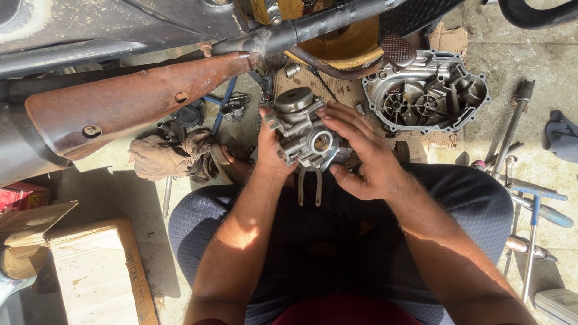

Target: Repairing and cleaning a motorcycle carburetor by disassembling parts and cleaning the housing.

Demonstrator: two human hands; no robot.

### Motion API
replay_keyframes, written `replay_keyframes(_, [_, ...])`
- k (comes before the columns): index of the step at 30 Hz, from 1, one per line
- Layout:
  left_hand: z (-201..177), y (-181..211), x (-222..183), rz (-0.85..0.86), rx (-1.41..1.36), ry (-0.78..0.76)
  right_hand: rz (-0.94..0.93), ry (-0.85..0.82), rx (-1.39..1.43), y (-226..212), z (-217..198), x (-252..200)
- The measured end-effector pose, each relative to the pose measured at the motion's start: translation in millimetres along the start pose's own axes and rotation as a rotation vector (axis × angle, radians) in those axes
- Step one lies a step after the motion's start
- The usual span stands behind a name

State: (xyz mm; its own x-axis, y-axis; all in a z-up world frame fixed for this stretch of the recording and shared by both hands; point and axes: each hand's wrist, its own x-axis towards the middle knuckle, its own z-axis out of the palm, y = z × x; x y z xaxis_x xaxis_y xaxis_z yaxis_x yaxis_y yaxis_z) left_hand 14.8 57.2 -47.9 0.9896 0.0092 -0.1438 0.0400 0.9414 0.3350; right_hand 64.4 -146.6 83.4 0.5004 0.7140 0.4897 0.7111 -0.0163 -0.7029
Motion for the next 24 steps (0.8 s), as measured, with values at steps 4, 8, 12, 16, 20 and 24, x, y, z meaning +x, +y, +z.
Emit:
replay_keyframes(4, [38.2,6.8,-2.8,0.040,0.272,0.114,0.166,0.082,0.058,26.7,21.3,-5.5])
replay_keyframes(8, [75.2,19.1,-12.3,0.058,0.446,-0.085,0.607,0.355,0.855,85.0,29.4,-11.9])
replay_keyframes(12, [79.8,27.3,-14.3,0.182,0.866,-0.366,0.647,0.405,1.532,101.0,26.2,-12.5])
replay_keyframes(16, [81.6,24.6,-16.0,0.335,1.110,-0.314,0.643,0.428,1.659,105.8,30.0,-19.5])
replay_keyframes(20, [84.5,24.8,-16.2,0.499,1.260,-0.360,0.525,0.345,1.743,95.0,29.5,-11.5])
replay_keyframes(24, [88.9,23.6,-15.9,0.551,1.318,-0.359,0.542,0.331,1.742,102.8,34.9,-16.2])
